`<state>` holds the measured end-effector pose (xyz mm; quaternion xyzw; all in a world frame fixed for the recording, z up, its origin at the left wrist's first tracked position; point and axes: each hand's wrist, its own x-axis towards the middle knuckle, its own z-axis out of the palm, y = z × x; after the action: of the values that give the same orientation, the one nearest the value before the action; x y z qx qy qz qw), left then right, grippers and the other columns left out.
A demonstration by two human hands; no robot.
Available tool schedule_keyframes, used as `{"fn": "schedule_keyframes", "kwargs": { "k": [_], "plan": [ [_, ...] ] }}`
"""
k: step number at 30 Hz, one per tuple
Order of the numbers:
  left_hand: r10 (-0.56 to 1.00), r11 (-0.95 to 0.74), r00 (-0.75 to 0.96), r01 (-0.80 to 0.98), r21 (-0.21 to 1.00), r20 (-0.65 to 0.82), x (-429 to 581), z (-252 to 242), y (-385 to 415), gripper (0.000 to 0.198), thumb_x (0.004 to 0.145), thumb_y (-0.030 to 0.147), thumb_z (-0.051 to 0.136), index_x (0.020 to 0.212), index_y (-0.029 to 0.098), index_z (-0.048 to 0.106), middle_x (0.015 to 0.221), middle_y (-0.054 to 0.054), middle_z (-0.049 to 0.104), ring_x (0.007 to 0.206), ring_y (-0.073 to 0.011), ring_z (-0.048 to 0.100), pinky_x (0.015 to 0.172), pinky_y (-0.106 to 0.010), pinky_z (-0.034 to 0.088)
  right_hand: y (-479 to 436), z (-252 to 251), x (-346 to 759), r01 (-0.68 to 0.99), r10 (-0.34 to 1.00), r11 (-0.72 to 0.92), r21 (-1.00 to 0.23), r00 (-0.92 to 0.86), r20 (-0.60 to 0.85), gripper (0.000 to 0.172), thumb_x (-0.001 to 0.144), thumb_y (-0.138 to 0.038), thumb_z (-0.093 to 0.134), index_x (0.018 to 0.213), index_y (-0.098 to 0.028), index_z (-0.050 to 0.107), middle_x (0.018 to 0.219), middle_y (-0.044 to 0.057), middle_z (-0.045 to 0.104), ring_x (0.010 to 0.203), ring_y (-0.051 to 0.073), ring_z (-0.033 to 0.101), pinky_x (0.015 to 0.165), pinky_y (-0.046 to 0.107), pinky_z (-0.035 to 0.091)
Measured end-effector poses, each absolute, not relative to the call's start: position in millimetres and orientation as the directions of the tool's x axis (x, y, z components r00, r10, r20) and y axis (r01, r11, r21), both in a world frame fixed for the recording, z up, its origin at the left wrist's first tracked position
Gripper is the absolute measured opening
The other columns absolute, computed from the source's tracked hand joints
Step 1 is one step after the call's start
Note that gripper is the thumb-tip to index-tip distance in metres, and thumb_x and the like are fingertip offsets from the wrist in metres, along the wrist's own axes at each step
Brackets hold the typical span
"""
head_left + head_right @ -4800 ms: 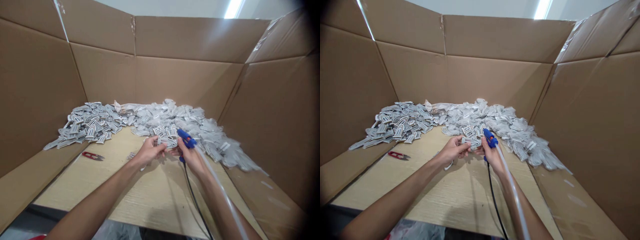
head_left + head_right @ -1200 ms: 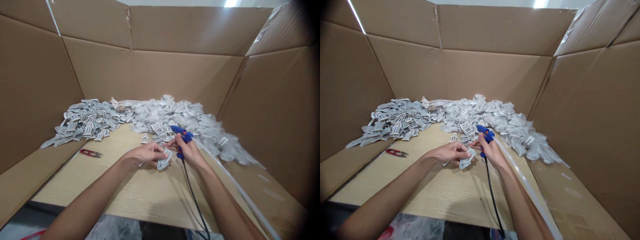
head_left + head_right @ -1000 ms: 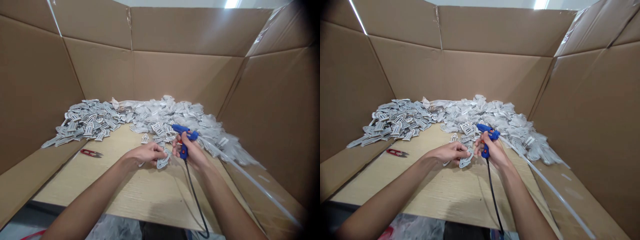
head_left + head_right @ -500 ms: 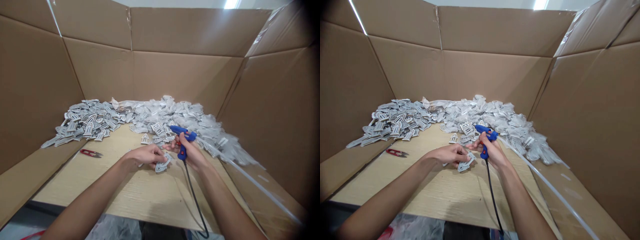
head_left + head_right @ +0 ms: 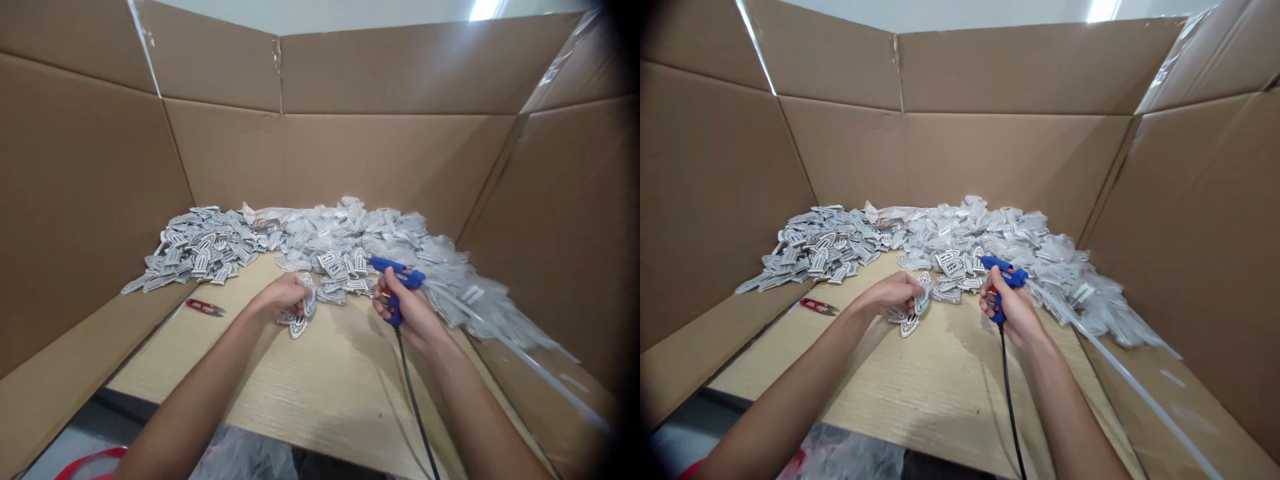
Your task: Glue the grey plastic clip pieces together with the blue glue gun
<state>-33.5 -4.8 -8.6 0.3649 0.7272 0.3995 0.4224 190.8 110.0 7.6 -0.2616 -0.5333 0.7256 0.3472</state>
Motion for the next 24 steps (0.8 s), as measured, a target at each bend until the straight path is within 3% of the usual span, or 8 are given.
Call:
{"fn": "schedule_keyframes", "kwargs": {
  "k": [2,4,7,10,14,17,20,24],
  "plan": [
    [0.855,0.400,-0.408,0.129,0.907,-0.319,-49,-1,-11,0.020,0.069,0.021,0.075,0.056,0.013,0.061,0.049,-0.003,0.058,0.047,-0.0150,0.056,0.048,-0.025,0.040,110,7,190,-0.217,0.781,-0.185,-0.958,-0.625,-0.009,0.055,0.068,-0.065,0.085,0.072,-0.020,0.054,0.067,-0.001,0.061,0.048,0.008,0.052,0.039,0.020,0.034],
    [0.717,0.228,-0.688,0.082,0.970,-0.110,-68,8,-15,0.019,0.061,0.017,0.081,0.062,0.011,0.063,0.053,-0.004,0.061,0.051,-0.0153,0.057,0.051,-0.026,0.043,110,6,190,-0.215,0.777,-0.171,-0.962,-0.629,0.003,0.053,0.069,-0.065,0.084,0.072,-0.020,0.054,0.067,-0.001,0.061,0.048,0.008,0.051,0.039,0.020,0.033],
    [0.488,0.035,-0.864,0.158,0.987,0.121,-96,19,-17,0.021,0.089,0.033,0.059,0.084,0.013,0.064,0.074,-0.004,0.067,0.072,-0.0128,0.062,0.071,-0.024,0.050,110,5,189,-0.209,0.782,-0.152,-0.966,-0.623,0.011,0.052,0.071,-0.064,0.082,0.071,-0.020,0.055,0.067,-0.001,0.061,0.047,0.009,0.051,0.039,0.021,0.034],
    [0.169,-0.112,-0.912,0.360,0.926,0.375,-109,19,-15,0.028,0.089,0.042,0.062,0.092,0.014,0.065,0.087,-0.005,0.069,0.083,-0.0149,0.065,0.081,-0.026,0.051,112,0,188,-0.169,0.803,-0.115,-0.979,-0.597,0.009,0.053,0.071,-0.067,0.081,0.071,-0.020,0.056,0.066,0.001,0.063,0.048,0.010,0.054,0.040,0.021,0.035],
    [0.610,0.276,-0.752,0.498,0.822,0.251,-91,-6,-8,0.028,0.081,0.037,0.071,0.095,0.013,0.073,0.094,-0.013,0.074,0.094,-0.0259,0.069,0.091,-0.036,0.051,119,-6,188,0.065,0.851,0.123,-0.990,-0.520,0.071,0.052,0.077,-0.071,0.072,0.070,-0.021,0.060,0.056,0.002,0.061,0.045,0.013,0.054,0.042,0.025,0.038],
    [0.834,0.283,-0.496,0.761,0.584,0.242,-69,-27,-2,0.042,0.085,0.033,0.068,0.125,0.018,0.069,0.131,-0.016,0.066,0.125,-0.0311,0.059,0.108,-0.042,0.043,119,-8,188,0.232,0.852,0.341,-0.911,-0.486,0.195,0.039,0.079,-0.058,0.074,0.076,-0.021,0.061,0.057,0.001,0.062,0.047,0.016,0.057,0.048,0.027,0.040],
    [0.938,0.194,-0.289,0.895,0.401,0.191,-58,-36,2,0.037,0.090,0.033,0.062,0.125,0.024,0.069,0.137,-0.014,0.062,0.133,-0.0319,0.051,0.113,-0.044,0.038,110,-13,183,0.259,0.717,0.570,-0.780,-0.620,0.319,0.020,0.081,-0.038,0.072,0.086,-0.021,0.063,0.074,0.003,0.069,0.062,0.020,0.062,0.060,0.029,0.045],
    [0.928,0.241,-0.324,0.899,0.366,0.183,-62,-36,1,0.026,0.085,0.030,0.067,0.108,0.018,0.070,0.115,-0.015,0.068,0.118,-0.0310,0.058,0.102,-0.040,0.045,94,-25,170,0.273,0.496,0.790,-0.548,-0.810,0.311,0.014,0.078,-0.017,0.064,0.091,-0.021,0.064,0.089,0.006,0.069,0.082,0.023,0.060,0.073,0.030,0.043]
  ]
}}
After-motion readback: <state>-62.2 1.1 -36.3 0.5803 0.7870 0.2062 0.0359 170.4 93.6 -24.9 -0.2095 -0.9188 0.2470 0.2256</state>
